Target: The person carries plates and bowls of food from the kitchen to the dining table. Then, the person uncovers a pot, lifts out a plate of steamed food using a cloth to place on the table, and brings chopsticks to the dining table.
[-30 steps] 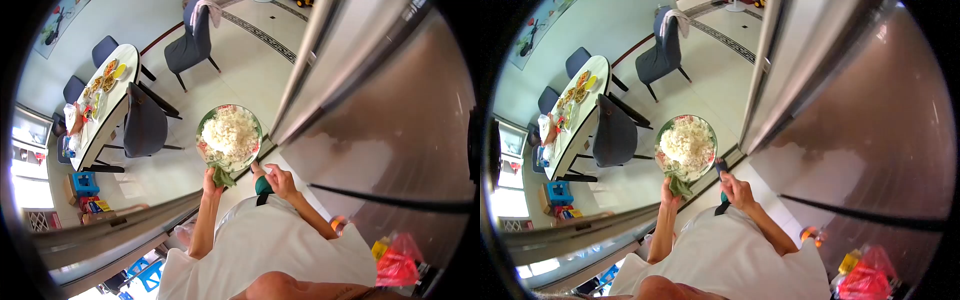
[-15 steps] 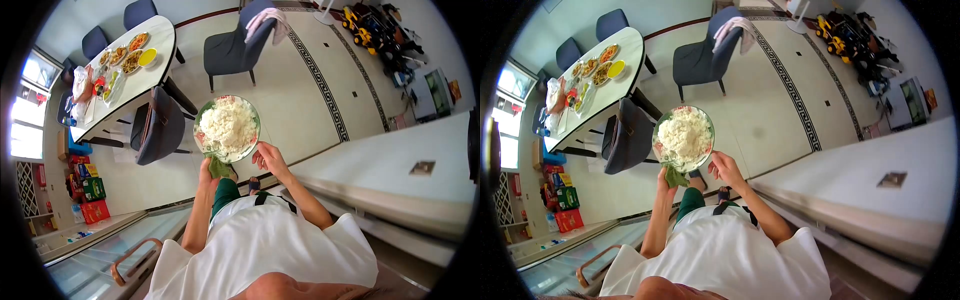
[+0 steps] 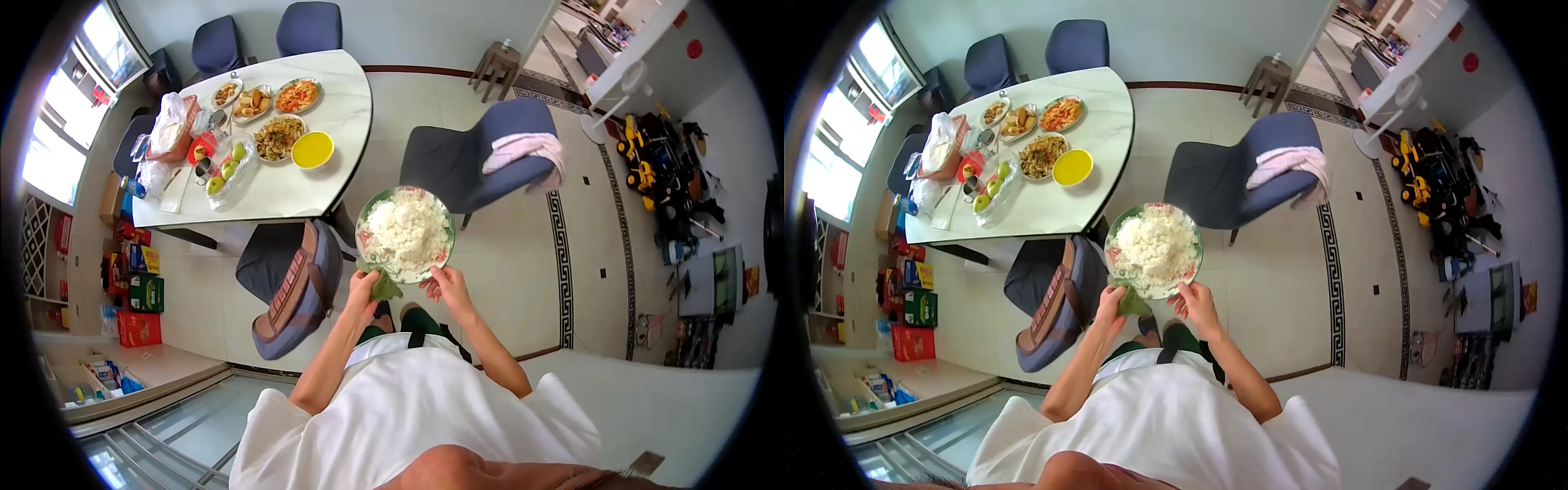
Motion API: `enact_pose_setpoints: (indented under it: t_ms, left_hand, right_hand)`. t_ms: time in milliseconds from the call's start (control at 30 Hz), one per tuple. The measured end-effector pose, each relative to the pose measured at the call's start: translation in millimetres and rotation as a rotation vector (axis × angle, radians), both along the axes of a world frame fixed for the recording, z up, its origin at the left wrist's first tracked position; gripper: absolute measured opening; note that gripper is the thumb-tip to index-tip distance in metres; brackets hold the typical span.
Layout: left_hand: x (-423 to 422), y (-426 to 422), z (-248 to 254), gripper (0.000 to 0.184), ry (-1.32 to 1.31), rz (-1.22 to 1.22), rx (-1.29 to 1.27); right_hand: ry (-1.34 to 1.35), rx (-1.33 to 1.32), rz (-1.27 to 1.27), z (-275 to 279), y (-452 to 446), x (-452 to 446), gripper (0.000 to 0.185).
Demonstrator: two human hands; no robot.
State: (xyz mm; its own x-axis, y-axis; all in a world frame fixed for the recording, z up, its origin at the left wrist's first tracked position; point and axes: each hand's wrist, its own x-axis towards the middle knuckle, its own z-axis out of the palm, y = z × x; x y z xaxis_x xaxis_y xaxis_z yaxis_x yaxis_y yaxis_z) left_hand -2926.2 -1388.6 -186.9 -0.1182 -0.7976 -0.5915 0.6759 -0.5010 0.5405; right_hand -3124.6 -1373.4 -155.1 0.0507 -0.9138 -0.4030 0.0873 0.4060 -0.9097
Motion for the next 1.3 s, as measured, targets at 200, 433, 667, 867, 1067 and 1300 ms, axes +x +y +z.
enact_pose_setpoints:
  t_ms: [200,433,667,867,1067,1300]
  left_hand:
    - [6.9,-130.8,-43.8,0.022,0.089,0.101,0.062]
    - [-4.5,-266.6,-94.8,0.019,0.031,0.284,0.173]
    - [-13.5,-361.6,-148.5,0.031,0.101,0.479,0.240]
    - [-6.7,-411.3,-151.4,0.034,0.136,0.646,0.286]
    - [6.0,-423.1,-172.2,0.025,0.152,0.645,0.243]
    - [4.0,-436.3,-215.9,0.015,0.400,0.662,0.121]
  right_hand:
    - [-0.018,0.067,0.055,-30.4,-153.2,2.5,0.030]
    - [0.085,0.191,0.198,-88.9,-329.4,3.7,0.026]
    - [0.252,0.235,0.470,-132.7,-472.6,14.5,0.028]
    - [0.273,0.231,0.574,-149.5,-550.9,43.0,0.038]
    - [0.143,0.304,0.655,-155.0,-594.4,73.3,0.064]
    - [0.157,0.320,0.647,-161.6,-613.0,101.4,0.064]
